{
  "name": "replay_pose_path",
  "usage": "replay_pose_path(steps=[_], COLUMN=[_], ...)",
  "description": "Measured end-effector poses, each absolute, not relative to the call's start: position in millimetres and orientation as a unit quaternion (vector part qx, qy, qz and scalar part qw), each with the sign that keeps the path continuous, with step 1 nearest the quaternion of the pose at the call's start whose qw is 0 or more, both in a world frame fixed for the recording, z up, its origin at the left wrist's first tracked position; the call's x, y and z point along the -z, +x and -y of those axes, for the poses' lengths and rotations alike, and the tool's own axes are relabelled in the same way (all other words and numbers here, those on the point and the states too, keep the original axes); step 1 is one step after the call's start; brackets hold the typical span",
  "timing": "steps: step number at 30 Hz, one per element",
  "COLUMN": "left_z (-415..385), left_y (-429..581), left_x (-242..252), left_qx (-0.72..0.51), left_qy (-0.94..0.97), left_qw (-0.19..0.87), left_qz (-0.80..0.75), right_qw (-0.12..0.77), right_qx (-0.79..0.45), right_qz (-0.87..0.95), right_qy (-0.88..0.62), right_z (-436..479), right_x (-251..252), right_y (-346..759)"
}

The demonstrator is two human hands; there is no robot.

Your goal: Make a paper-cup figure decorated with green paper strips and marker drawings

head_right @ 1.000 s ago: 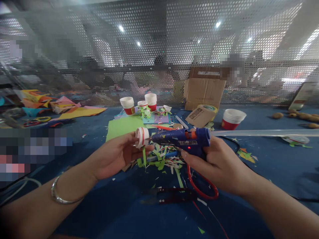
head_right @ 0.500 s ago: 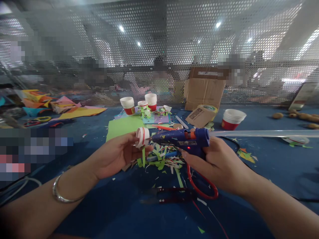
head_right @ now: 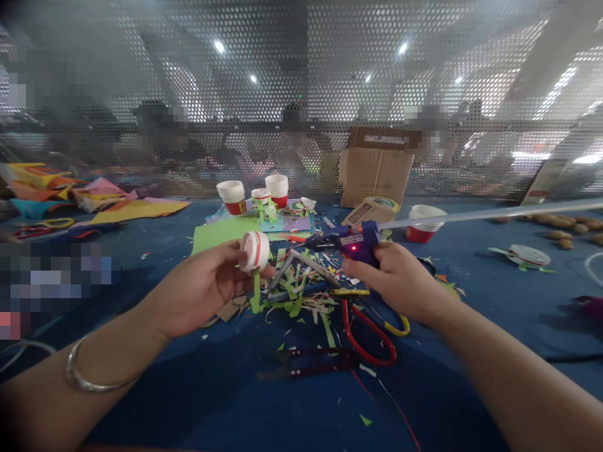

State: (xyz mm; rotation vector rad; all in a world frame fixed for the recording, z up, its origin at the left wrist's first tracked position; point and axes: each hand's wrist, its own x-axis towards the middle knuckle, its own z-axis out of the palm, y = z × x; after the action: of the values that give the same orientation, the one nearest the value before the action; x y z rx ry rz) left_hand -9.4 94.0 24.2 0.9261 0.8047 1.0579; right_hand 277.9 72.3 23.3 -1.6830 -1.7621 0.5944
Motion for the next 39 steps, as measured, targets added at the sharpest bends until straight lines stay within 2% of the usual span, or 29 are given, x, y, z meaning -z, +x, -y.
replay_pose_path(steps=[4, 9, 13, 16, 21, 23, 25, 28, 32, 39], left_z=[-96.5, -95.6, -95.0, -95.1, -96.0, -96.9, -97.7, -98.2, -97.6, -96.7], left_y=[-11.5, -11.4, -11.4, -11.8, -10.6, -10.1, -10.1, -10.7, -10.3, -9.3], left_x=[-22.1, -21.2, -20.4, -20.3, -21.1, -21.0, -20.5, -19.7, -18.9, -17.2], left_qx=[-0.466, -0.462, -0.469, -0.478, -0.480, -0.481, -0.482, -0.487, -0.490, -0.478], left_qy=[0.394, 0.403, 0.413, 0.413, 0.411, 0.412, 0.417, 0.425, 0.431, 0.446], left_qw=[0.699, 0.689, 0.685, 0.682, 0.681, 0.677, 0.671, 0.665, 0.663, 0.670], left_qz=[-0.372, -0.386, -0.376, -0.368, -0.370, -0.375, -0.379, -0.374, -0.367, -0.352], right_qw=[0.277, 0.250, 0.211, 0.189, 0.232, 0.257, 0.288, 0.213, 0.132, 0.099], right_qx=[-0.297, -0.319, -0.271, -0.185, -0.035, -0.040, -0.098, -0.108, -0.105, -0.112], right_qz=[0.603, 0.586, 0.596, 0.619, 0.647, 0.688, 0.758, 0.834, 0.849, 0.846], right_qy=[-0.687, -0.701, -0.726, -0.739, -0.726, -0.678, -0.578, -0.498, -0.500, -0.512], right_z=[-88.6, -101.7, -109.0, -110.8, -93.8, -81.7, -70.9, -62.9, -65.2, -67.9], right_x=[-17.4, -8.3, -2.6, -4.5, -15.8, -16.8, -14.3, -7.9, -3.8, -4.5], right_y=[289.6, 303.1, 312.1, 317.2, 301.4, 282.6, 261.0, 234.9, 220.4, 213.3])
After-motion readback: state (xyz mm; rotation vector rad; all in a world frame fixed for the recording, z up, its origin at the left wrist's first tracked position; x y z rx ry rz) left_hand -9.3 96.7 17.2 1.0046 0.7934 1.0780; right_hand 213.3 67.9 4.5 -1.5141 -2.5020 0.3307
